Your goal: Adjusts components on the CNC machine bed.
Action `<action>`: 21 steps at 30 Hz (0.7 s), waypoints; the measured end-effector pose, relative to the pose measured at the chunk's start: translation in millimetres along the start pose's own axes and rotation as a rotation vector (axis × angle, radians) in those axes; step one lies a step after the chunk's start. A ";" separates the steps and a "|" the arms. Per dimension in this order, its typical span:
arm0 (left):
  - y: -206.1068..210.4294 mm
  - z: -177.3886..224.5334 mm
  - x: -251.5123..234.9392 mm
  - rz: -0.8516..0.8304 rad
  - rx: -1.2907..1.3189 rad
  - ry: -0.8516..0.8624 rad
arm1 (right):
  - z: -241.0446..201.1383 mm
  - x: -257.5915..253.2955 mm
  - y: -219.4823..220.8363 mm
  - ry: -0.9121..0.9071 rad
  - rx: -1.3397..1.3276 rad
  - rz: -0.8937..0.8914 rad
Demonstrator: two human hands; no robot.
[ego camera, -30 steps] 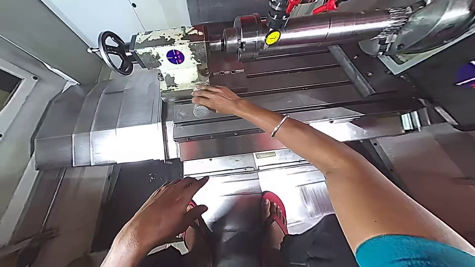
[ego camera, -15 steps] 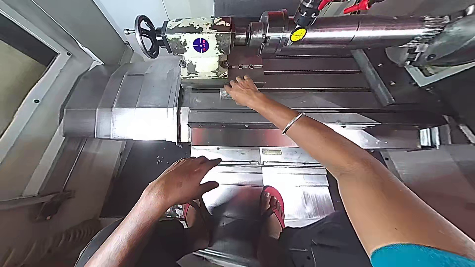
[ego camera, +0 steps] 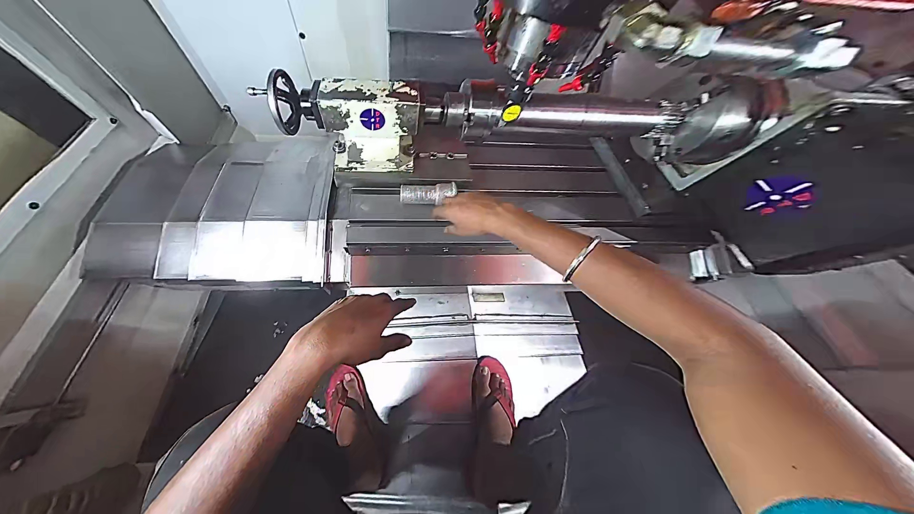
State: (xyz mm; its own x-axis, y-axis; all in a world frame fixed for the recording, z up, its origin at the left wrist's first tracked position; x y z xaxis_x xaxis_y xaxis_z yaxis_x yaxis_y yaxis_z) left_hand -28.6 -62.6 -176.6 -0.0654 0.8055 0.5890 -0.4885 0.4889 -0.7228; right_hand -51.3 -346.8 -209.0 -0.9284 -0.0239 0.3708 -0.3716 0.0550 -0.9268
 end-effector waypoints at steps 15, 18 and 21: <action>-4.8 42.3 7.8 0.239 -0.037 0.208 | -94.8 104.4 4.1 -0.054 -0.145 -0.220; -14.5 58.2 5.9 0.712 -0.002 0.443 | -121.1 125.8 -23.0 0.048 -0.224 -0.136; -18.1 85.7 8.8 1.057 0.098 0.649 | -155.1 166.1 -59.0 0.151 -0.328 -0.100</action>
State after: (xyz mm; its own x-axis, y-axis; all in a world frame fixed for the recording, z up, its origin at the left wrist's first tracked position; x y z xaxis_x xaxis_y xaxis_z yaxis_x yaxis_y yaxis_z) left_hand -94.9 -93.1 -127.3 -0.0375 0.8191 -0.5724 -0.5230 -0.5042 -0.6872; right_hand -183.9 -199.2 -83.4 -0.8681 0.1012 0.4860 -0.4185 0.3774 -0.8261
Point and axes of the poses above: each hand's wrist, its own x-axis away from the middle knuckle, its own y-axis out of the palm, z = x × y, the point moved 3 cm from there along -x, towards the middle knuckle, and after that the axes turned 4 degrees about -y, right-handed, at the moved point
